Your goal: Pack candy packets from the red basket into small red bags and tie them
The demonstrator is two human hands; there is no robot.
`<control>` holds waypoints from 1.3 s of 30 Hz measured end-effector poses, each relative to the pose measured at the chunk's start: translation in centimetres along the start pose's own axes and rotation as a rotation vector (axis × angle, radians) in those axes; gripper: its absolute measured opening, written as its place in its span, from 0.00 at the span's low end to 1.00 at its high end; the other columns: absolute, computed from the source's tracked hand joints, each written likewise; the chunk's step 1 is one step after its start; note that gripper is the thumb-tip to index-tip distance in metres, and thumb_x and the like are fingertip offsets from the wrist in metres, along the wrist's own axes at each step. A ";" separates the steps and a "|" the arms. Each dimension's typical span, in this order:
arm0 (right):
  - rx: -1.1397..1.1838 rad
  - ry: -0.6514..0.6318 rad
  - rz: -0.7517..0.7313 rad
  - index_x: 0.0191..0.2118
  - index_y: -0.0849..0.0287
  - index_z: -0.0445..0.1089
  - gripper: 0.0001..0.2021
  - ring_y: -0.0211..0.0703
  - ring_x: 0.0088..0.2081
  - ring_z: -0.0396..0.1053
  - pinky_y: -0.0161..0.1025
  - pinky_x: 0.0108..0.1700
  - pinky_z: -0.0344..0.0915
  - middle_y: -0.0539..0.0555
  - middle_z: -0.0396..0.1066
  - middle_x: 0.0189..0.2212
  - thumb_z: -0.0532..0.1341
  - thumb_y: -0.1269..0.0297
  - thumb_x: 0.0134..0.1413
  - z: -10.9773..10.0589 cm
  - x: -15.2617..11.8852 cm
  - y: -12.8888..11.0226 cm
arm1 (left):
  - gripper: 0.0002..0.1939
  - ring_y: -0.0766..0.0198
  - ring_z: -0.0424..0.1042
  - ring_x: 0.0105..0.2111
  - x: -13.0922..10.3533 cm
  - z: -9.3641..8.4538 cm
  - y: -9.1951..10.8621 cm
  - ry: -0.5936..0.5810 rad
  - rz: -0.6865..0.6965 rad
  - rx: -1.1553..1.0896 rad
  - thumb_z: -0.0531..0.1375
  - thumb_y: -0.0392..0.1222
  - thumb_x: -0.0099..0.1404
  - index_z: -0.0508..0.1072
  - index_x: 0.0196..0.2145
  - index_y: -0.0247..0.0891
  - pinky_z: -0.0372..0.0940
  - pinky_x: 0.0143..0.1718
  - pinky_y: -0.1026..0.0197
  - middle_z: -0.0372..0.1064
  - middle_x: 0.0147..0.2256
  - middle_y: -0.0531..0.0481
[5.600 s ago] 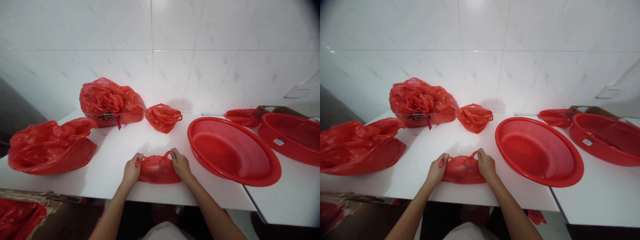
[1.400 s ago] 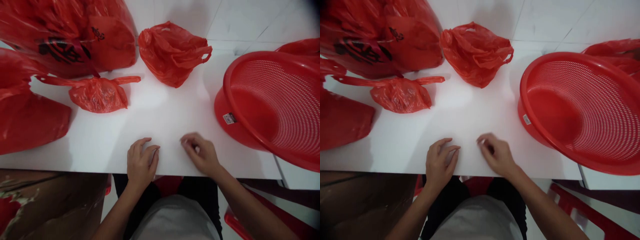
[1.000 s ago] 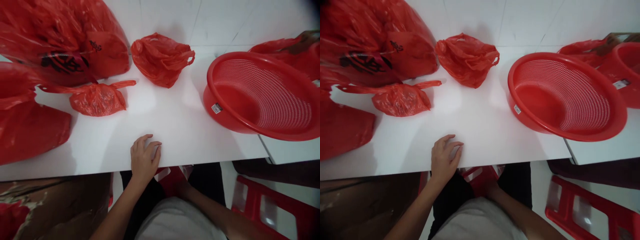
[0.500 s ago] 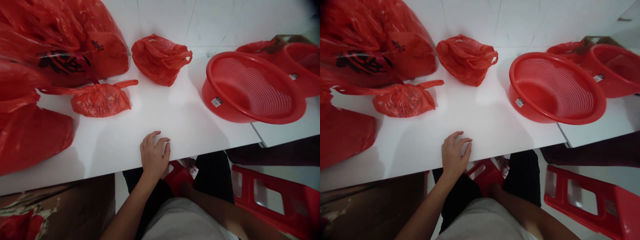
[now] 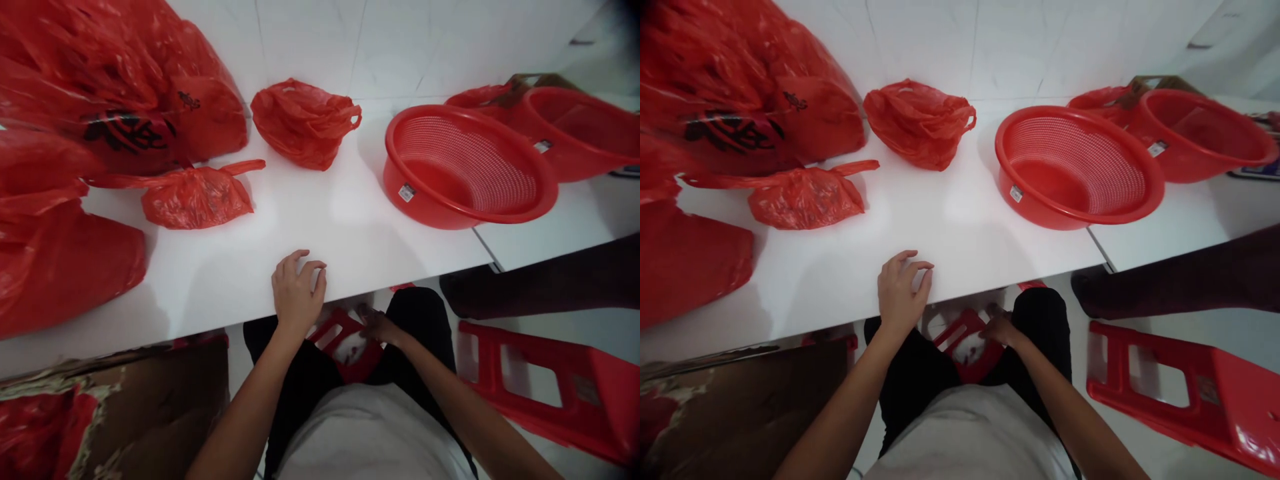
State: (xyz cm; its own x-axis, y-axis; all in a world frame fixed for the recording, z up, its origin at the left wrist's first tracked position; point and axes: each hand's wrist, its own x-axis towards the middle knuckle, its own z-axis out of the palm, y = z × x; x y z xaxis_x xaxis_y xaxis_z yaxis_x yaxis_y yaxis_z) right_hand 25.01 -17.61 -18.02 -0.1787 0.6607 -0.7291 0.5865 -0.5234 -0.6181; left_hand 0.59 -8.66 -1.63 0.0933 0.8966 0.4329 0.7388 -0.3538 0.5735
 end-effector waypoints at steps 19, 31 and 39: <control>0.353 -0.134 0.011 0.25 0.63 0.69 0.22 0.36 0.27 0.67 0.35 0.33 0.67 0.50 0.67 0.22 0.68 0.46 0.37 -2.6 -1.0 2.0 | 0.17 0.57 0.71 0.46 -12.3 11.9 -4.7 -0.825 -0.570 -0.697 0.57 0.46 0.68 0.69 0.51 0.36 0.68 0.47 0.48 0.68 0.51 0.43; 0.065 0.058 -0.199 0.21 0.60 0.62 0.20 0.33 0.23 0.56 0.33 0.26 0.54 0.46 0.58 0.18 0.61 0.48 0.47 -1.4 -0.6 2.0 | 0.17 0.56 0.70 0.46 -15.2 15.8 -4.5 -0.993 -0.868 -0.602 0.58 0.45 0.67 0.69 0.51 0.37 0.68 0.46 0.48 0.67 0.51 0.43; -0.189 0.278 -0.423 0.49 0.56 0.69 0.16 0.46 0.45 0.68 0.42 0.50 0.62 0.56 0.71 0.44 0.60 0.64 0.53 3.8 -3.6 1.1 | 0.18 0.57 0.71 0.45 -16.1 15.5 -3.5 -0.814 -1.158 -0.797 0.58 0.46 0.67 0.68 0.52 0.36 0.69 0.44 0.49 0.68 0.50 0.43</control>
State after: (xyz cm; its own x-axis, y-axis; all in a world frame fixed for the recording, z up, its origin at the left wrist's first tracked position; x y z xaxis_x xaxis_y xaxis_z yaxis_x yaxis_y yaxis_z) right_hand 23.32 -22.61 -17.14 -0.2290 0.9238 -0.3068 0.6454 -0.0918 -0.7583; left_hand 6.90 -17.77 -21.41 0.2639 0.5708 -0.7775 0.1712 0.7656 0.6201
